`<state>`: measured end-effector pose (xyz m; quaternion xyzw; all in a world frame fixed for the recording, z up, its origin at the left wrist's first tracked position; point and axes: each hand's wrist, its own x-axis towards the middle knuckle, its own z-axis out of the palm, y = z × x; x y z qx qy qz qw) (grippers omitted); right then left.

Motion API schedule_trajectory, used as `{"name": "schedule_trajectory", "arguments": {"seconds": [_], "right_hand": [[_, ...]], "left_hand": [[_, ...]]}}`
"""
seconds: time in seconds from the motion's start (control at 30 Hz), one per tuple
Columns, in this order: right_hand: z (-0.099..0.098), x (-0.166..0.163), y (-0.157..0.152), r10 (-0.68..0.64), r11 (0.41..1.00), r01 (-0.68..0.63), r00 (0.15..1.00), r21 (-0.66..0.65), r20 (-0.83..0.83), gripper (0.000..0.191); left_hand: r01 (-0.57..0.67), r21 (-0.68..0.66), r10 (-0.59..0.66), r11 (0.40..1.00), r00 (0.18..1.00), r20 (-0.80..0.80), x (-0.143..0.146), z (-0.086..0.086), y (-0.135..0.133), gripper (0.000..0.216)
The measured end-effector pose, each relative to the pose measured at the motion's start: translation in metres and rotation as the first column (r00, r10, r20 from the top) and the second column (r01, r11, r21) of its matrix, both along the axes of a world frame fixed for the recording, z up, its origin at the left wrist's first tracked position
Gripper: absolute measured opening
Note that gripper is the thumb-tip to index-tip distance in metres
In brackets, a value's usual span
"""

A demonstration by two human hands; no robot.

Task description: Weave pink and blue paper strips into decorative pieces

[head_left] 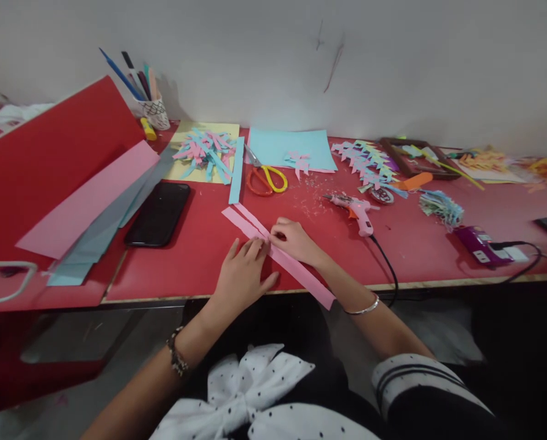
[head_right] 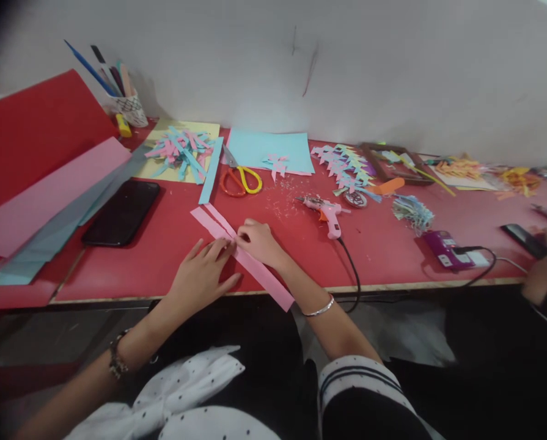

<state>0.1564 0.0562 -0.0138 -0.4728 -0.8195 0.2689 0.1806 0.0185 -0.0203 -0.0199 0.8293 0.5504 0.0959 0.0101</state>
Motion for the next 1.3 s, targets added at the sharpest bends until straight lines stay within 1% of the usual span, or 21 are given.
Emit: {"name": "schedule_trajectory", "arguments": {"seconds": [0.3,0.43,0.6,1.0,1.17,1.3], "right_hand": [[0.001,0.000,0.000,-0.009,1.000,0.009,0.999,0.004,-0.044,0.022],[0.002,0.004,0.000,0.022,1.000,-0.022,0.999,0.003,-0.039,0.018],[0.001,0.009,0.000,0.085,0.996,-0.085,0.996,0.024,-0.002,0.019],[0.000,0.009,-0.001,0.079,0.997,-0.079,0.996,0.011,-0.034,0.022],[0.000,0.011,-0.002,0.061,0.998,-0.060,0.997,0.025,-0.056,0.021],[0.002,0.014,-0.006,0.078,0.996,-0.077,0.996,0.035,-0.044,0.021]], "left_hand": [[-0.002,-0.015,0.002,1.000,1.000,-0.007,0.000,-0.001,0.000,0.054],[0.013,-0.020,-0.014,1.000,1.000,-0.016,0.001,-0.002,-0.004,0.053],[0.012,-0.036,-0.012,0.999,1.000,-0.023,0.001,-0.002,-0.006,0.052],[-0.003,-0.062,0.003,0.998,1.000,-0.003,0.001,0.001,-0.004,0.052],[0.007,-0.033,-0.007,0.999,1.000,-0.003,0.001,-0.003,-0.006,0.050],[0.029,-0.014,-0.029,0.999,1.000,-0.009,0.000,-0.005,-0.007,0.047]]}}
